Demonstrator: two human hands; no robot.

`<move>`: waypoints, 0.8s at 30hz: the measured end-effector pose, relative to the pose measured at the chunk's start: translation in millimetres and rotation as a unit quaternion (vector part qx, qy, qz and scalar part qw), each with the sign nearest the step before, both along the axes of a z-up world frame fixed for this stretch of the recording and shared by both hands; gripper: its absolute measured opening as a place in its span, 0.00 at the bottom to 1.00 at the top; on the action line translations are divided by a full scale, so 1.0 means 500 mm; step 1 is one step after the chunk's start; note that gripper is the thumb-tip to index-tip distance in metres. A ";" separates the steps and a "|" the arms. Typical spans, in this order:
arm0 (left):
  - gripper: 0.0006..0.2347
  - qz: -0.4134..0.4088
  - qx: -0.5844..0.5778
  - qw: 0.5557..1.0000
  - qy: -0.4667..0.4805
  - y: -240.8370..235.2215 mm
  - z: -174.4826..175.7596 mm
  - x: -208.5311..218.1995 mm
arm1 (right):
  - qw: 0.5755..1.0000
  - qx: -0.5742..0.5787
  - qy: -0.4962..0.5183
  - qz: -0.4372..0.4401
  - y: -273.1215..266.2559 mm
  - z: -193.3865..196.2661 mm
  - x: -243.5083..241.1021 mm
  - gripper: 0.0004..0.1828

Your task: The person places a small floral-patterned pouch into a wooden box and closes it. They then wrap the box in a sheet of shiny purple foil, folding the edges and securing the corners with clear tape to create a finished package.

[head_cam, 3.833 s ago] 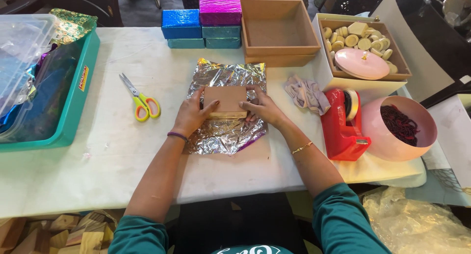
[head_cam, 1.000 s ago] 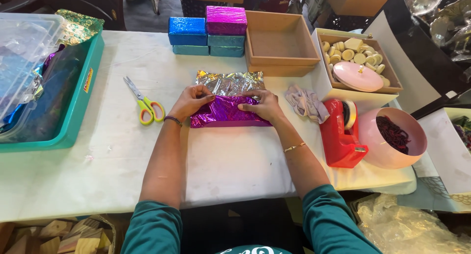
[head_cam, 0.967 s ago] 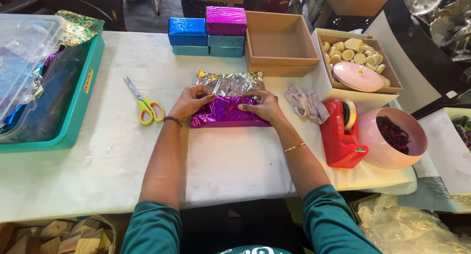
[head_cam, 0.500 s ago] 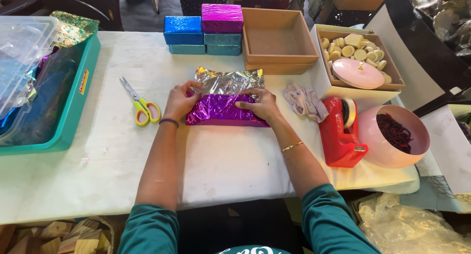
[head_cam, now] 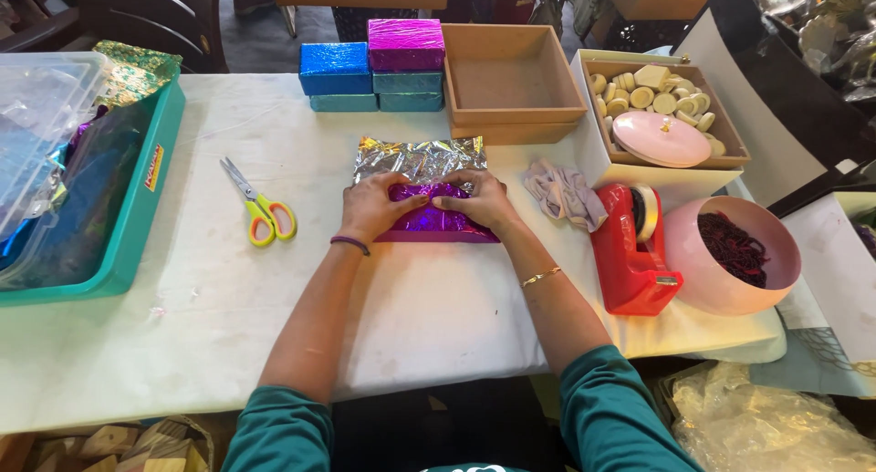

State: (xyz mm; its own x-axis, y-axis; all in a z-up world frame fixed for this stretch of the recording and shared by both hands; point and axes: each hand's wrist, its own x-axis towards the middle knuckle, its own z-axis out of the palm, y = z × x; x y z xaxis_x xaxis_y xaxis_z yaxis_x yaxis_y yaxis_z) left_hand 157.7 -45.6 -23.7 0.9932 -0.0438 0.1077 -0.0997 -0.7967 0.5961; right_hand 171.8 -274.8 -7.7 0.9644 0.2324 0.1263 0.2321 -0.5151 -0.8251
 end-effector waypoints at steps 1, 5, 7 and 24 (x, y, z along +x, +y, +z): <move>0.28 0.000 0.002 1.000 0.000 -0.004 0.014 -0.008 | 1.000 0.002 0.000 0.000 0.005 0.010 -0.002 0.28; 0.25 0.027 0.067 0.997 -0.017 -0.019 0.045 -0.025 | 0.999 -0.026 0.022 -0.019 0.018 0.035 -0.001 0.24; 0.26 0.029 0.074 0.997 -0.020 -0.020 0.046 -0.028 | 0.999 -0.031 0.013 -0.023 0.025 0.026 0.005 0.21; 0.26 0.022 0.032 0.999 0.002 -0.010 0.034 -0.018 | 0.998 0.057 0.005 -0.037 0.015 -0.016 0.046 0.28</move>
State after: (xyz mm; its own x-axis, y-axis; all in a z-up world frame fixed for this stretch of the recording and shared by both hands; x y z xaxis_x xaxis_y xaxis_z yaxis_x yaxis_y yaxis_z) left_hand 148.9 -50.5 -6.9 0.9948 -0.0068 0.1020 -0.0615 -0.8367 0.5441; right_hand 194.7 -267.5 -15.8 0.9798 0.1457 0.1371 0.1878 -0.4339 -0.8812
